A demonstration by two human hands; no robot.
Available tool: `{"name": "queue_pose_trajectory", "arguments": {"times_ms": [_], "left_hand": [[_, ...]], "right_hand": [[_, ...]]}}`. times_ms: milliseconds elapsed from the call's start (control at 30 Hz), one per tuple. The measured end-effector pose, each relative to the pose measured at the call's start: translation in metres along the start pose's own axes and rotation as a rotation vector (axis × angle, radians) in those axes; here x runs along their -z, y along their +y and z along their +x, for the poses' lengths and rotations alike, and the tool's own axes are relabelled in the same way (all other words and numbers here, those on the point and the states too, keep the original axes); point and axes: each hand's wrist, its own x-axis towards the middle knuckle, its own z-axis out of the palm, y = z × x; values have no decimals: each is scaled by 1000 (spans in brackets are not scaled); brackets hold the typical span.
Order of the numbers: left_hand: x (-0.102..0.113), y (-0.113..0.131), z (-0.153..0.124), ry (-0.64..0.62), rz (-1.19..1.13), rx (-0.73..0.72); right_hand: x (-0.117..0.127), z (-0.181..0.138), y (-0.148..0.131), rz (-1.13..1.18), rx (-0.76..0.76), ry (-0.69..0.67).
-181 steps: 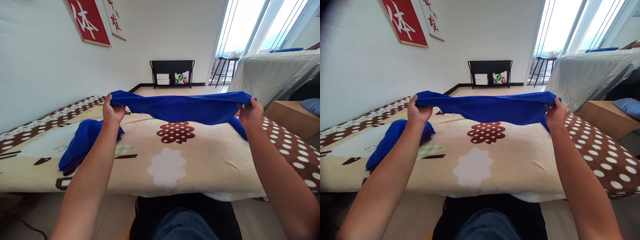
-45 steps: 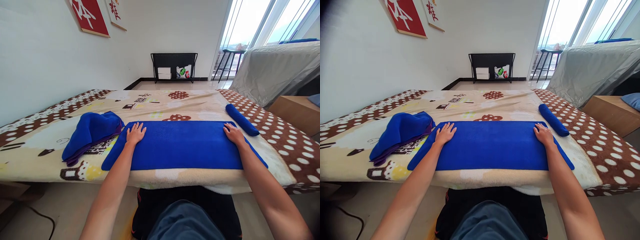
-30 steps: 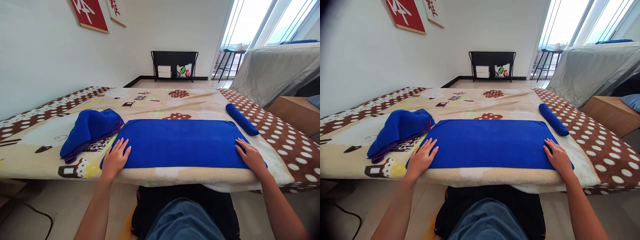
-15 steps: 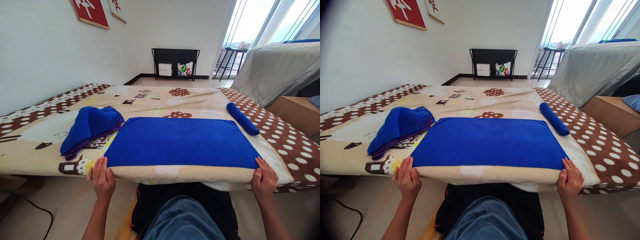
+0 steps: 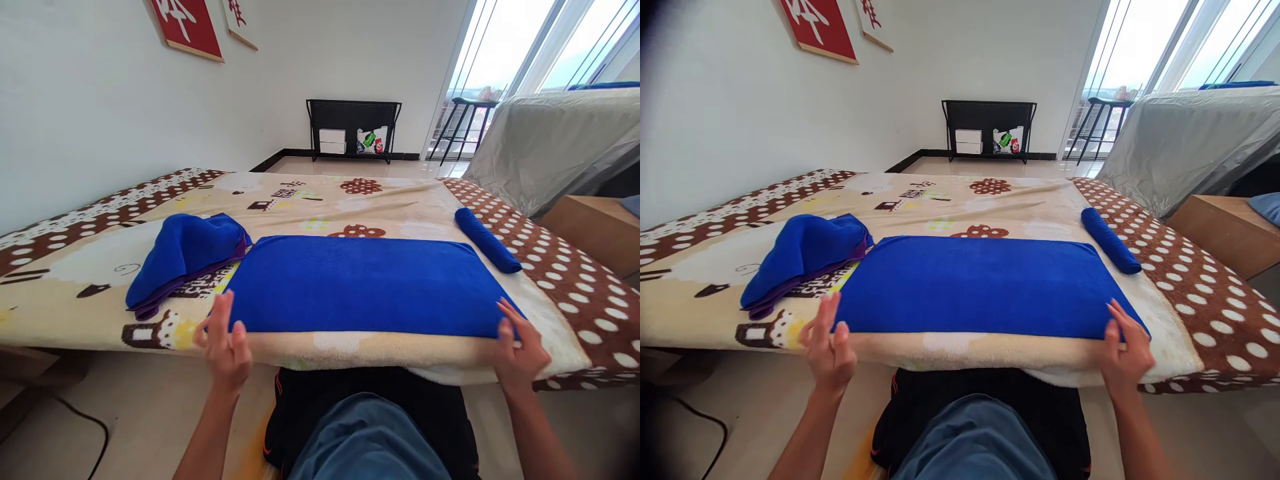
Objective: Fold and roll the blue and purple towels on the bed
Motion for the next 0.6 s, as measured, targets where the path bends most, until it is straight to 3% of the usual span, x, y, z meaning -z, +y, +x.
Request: {"name": "queue_pose_trajectory", "arguments": {"times_ms": [133,267,400,600], "left_hand": [[-39,87,29,-334,-58,-273],[-99,151,27,-636,54,-356],[-136,163,7,-761,143,-344],[-136,151,2,-807,156,-359]], "right_hand": [[-43,38,-87,138,163,-247],[-96,36,-162,100,282,-579],[-120,12,-180,-20,262,-724],[-112,2,-166,-136,302,-780]]}}
